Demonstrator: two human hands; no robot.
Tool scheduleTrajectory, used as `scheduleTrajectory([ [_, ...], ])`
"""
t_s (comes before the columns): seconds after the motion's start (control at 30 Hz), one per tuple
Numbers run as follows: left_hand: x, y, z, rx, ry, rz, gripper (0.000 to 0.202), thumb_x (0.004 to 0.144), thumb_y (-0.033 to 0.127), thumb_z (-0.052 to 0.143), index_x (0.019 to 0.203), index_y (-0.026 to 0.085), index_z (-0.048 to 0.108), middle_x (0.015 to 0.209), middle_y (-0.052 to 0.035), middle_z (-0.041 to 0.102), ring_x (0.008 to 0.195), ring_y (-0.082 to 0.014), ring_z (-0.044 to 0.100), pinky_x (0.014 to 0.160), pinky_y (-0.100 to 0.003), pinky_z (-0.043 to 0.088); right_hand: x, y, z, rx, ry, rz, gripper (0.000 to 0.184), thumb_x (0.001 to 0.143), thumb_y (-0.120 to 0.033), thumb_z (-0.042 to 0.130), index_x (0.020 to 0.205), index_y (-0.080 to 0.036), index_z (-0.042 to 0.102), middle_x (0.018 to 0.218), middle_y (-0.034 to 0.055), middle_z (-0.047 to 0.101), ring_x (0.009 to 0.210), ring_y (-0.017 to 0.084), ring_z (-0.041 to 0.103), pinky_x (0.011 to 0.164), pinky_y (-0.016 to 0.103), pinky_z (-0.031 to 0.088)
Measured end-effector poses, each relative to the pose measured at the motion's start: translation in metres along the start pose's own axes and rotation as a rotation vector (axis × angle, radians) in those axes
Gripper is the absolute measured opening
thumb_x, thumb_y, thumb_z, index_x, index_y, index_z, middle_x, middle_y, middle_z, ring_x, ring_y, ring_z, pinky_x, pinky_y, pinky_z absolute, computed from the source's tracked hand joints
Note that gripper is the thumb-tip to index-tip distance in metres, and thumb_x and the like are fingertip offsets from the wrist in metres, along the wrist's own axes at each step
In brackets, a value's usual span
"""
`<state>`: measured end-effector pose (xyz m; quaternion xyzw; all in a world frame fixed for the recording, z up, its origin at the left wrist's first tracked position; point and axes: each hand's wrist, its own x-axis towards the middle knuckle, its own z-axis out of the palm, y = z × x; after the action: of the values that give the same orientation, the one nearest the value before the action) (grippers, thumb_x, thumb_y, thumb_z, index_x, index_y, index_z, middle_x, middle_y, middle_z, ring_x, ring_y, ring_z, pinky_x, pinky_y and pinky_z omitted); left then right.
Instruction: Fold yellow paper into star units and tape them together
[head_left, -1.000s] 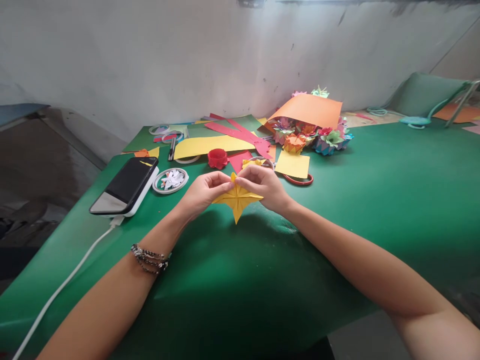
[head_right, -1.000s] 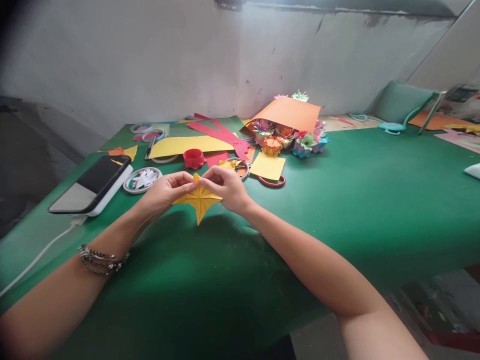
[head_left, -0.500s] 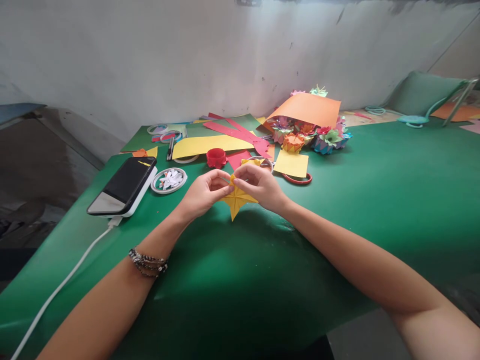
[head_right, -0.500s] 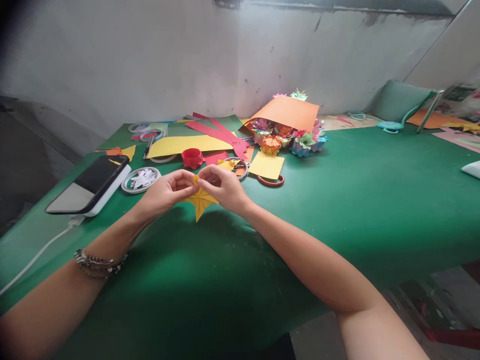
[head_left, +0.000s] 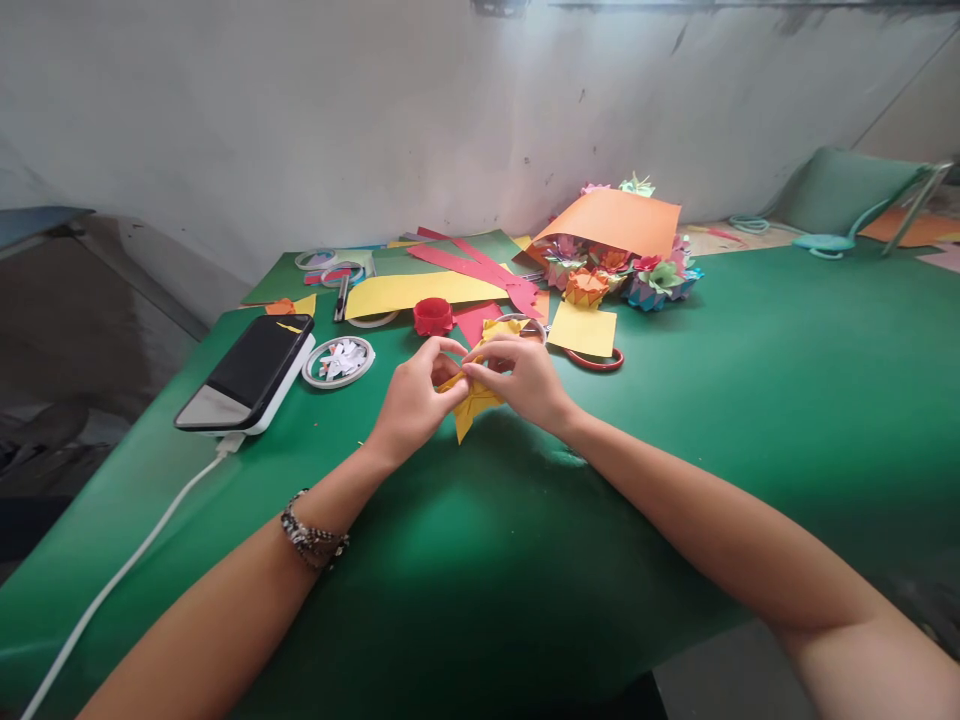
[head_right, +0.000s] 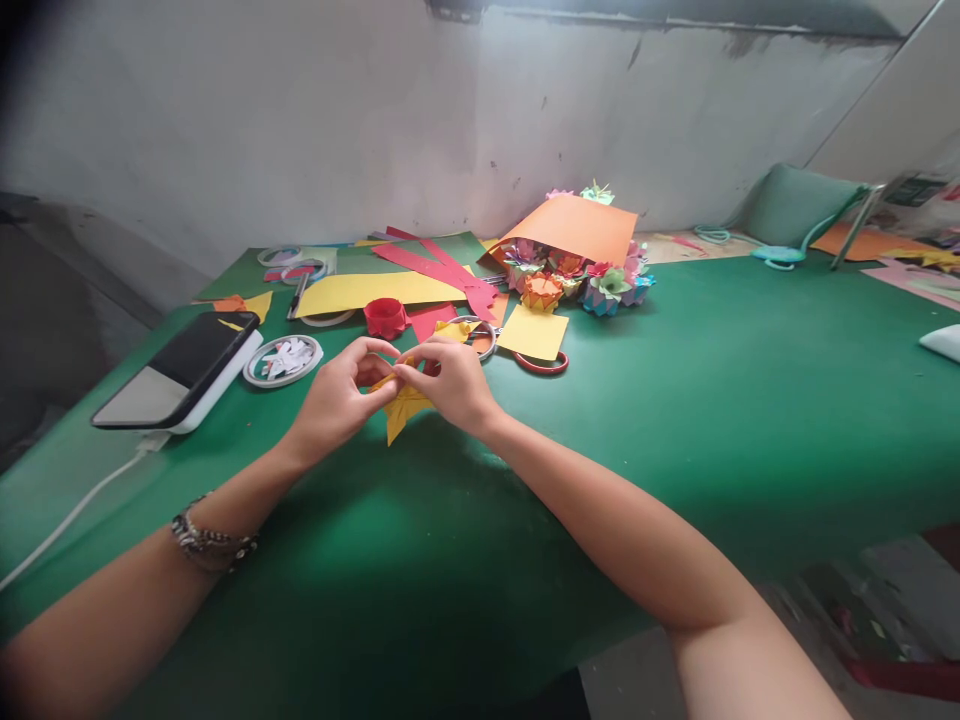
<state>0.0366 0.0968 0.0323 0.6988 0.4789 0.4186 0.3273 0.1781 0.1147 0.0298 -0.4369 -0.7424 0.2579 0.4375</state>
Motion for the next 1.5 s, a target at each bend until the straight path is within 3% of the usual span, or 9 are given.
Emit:
scheduleTrajectory([
  [0.37,-0.003,0.003,0.002,0.147,0.096,0.059,0.022,0.071,0.017,0.052,0.093,0.019,0.046,0.067,0.0032,0.053,0.066,-0.0111,0.054,0.062,-0.022,0.043,0.004,-0.003,-0.007,0.215,-0.105,0.188,0.010,0.067,-0.014,0.057,0.069,-0.013,0.067,0.071,0.0036,0.066,0.065,0.011,0.058,0.062,0.024,0.047],
  [0.67,-0.003,0.005,0.002,0.175,0.067,0.071,0.021,0.070,0.013,0.050,0.090,0.019,0.046,0.069,0.0027,0.052,0.067,-0.0113,0.053,0.063,-0.023,0.041,0.002,0.000,-0.006,0.128,-0.060,0.084,0.010,0.065,-0.011,0.057,0.064,-0.015,0.066,0.059,-0.0009,0.061,0.055,0.009,0.054,0.057,0.023,0.046],
  [0.8,-0.001,0.004,0.000,0.047,0.054,0.031,0.022,0.070,0.017,0.051,0.091,0.018,0.045,0.069,0.0028,0.051,0.067,-0.0111,0.052,0.062,-0.022,0.041,0.002,-0.001,-0.007,0.131,-0.047,0.030,0.009,0.067,-0.013,0.056,0.064,-0.015,0.065,0.057,-0.0020,0.058,0.053,0.008,0.052,0.055,0.022,0.045],
  [1.1,0.002,0.005,-0.005,-0.215,0.016,-0.120,0.035,0.064,0.030,0.058,0.093,0.017,0.044,0.069,0.0040,0.052,0.060,-0.0091,0.052,0.057,-0.021,0.042,0.007,-0.002,-0.013,0.394,-0.088,0.271,0.010,0.067,-0.022,0.059,0.065,-0.013,0.064,0.054,-0.0022,0.059,0.051,0.007,0.053,0.053,0.021,0.045],
  [1.33,0.003,0.004,-0.005,-0.204,-0.094,-0.179,0.030,0.068,0.033,0.057,0.091,0.016,0.050,0.069,0.0006,0.058,0.068,-0.0142,0.059,0.064,-0.026,0.046,0.004,0.001,-0.010,0.224,0.004,0.096,0.010,0.069,-0.021,0.057,0.064,-0.016,0.064,0.050,-0.0031,0.056,0.048,0.007,0.049,0.049,0.021,0.042],
  [1.5,0.003,0.005,-0.005,-0.173,-0.089,-0.194,0.033,0.062,0.036,0.063,0.087,0.015,0.054,0.072,-0.0015,0.062,0.070,-0.0163,0.060,0.064,-0.027,0.047,0.001,0.000,-0.008,0.091,0.029,0.011,0.013,0.071,-0.020,0.055,0.061,-0.015,0.063,0.054,-0.0020,0.058,0.049,0.006,0.047,0.049,0.020,0.040],
])
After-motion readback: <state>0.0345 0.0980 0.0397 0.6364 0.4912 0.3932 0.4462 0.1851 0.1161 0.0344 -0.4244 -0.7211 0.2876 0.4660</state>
